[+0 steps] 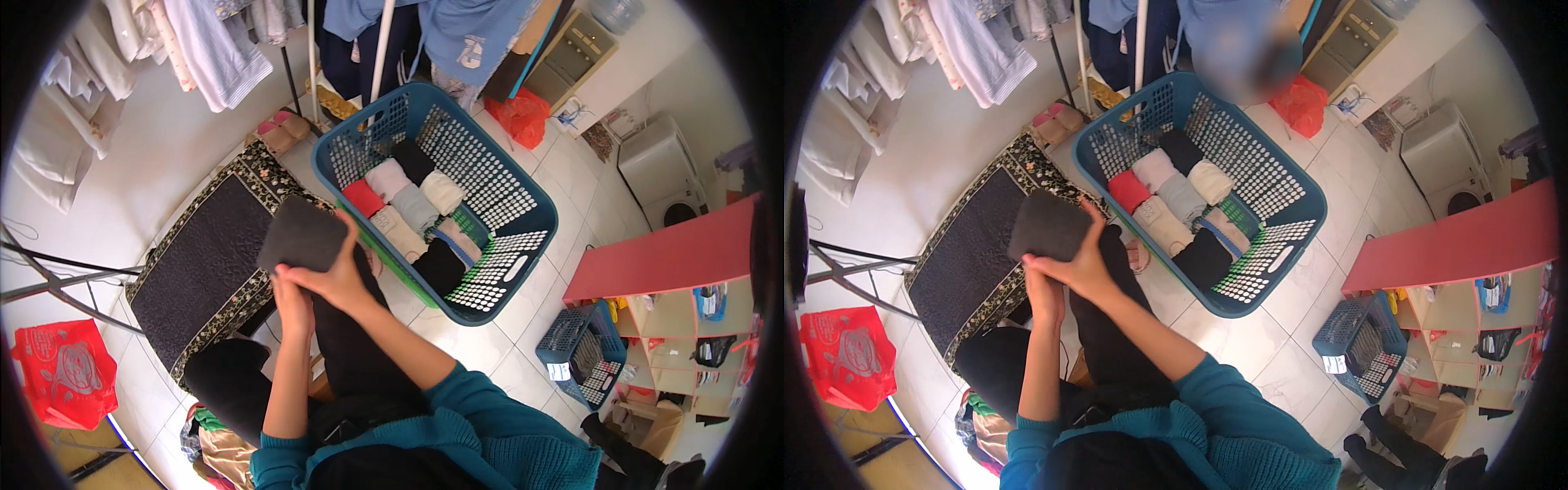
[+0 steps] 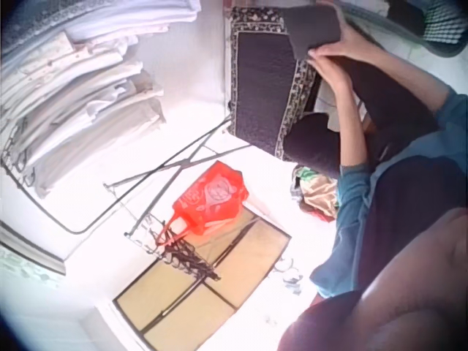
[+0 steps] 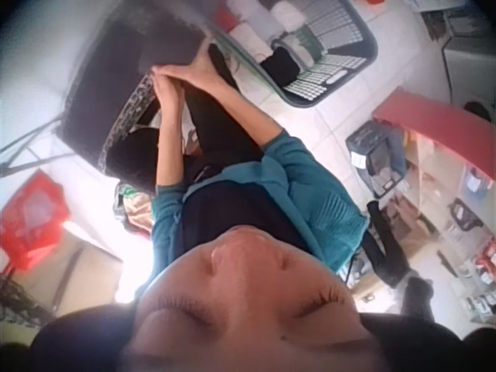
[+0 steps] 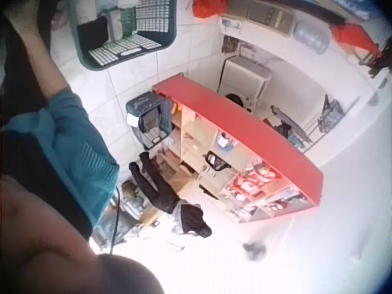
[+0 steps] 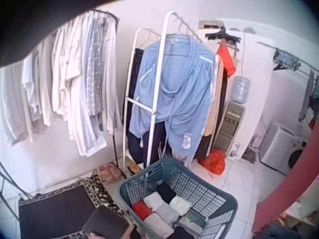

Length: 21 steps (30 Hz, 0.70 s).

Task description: The person picks up a pair of black pants, spreads them on a padded surface, folds them into a small bundle by hand, and places them into a laundry basket. Next, they take a tan dress, lay it flat, fold the sides and bottom into a rectangle, roll it up, and place it in the same basket.

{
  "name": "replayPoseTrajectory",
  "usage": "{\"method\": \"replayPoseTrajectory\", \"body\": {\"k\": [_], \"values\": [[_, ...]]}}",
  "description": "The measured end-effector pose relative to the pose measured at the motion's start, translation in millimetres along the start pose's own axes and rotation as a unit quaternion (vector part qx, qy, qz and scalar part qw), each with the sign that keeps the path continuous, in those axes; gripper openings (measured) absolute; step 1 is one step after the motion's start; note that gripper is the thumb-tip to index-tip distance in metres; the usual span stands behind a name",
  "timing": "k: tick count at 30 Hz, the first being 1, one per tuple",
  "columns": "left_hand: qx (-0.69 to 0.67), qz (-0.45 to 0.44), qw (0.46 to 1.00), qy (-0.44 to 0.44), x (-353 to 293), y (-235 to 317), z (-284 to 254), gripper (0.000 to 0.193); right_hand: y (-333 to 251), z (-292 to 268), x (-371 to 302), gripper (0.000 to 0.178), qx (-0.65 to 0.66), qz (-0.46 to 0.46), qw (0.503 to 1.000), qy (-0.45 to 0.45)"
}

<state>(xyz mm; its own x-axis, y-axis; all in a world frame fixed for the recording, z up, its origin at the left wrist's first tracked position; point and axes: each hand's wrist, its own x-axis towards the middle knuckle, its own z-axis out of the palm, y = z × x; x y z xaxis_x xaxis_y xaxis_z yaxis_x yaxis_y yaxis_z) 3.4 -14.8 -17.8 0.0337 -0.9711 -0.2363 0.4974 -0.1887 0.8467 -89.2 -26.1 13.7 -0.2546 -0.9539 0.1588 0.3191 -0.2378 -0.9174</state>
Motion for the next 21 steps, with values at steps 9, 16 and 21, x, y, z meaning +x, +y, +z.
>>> {"method": "replayPoseTrajectory", "body": {"k": [9, 16, 21], "values": [[0.604, 0.311, 0.711, -0.183, -3.2, -13.8, 19.8, 0.029, 6.2, -340.8, 112.7, 0.088, -0.555, 0.042, 0.828, 0.067], [0.61, 0.306, 0.714, -0.159, 0.8, -20.3, 20.8, 0.026, 73.6, -500.3, 79.4, 0.101, -0.618, 0.264, 0.736, 0.085], [0.62, 0.29, 0.714, -0.147, 2.5, -15.9, 21.3, 0.025, 94.0, -540.4, 76.0, 0.09, -0.485, 0.405, 0.768, 0.099]]}}
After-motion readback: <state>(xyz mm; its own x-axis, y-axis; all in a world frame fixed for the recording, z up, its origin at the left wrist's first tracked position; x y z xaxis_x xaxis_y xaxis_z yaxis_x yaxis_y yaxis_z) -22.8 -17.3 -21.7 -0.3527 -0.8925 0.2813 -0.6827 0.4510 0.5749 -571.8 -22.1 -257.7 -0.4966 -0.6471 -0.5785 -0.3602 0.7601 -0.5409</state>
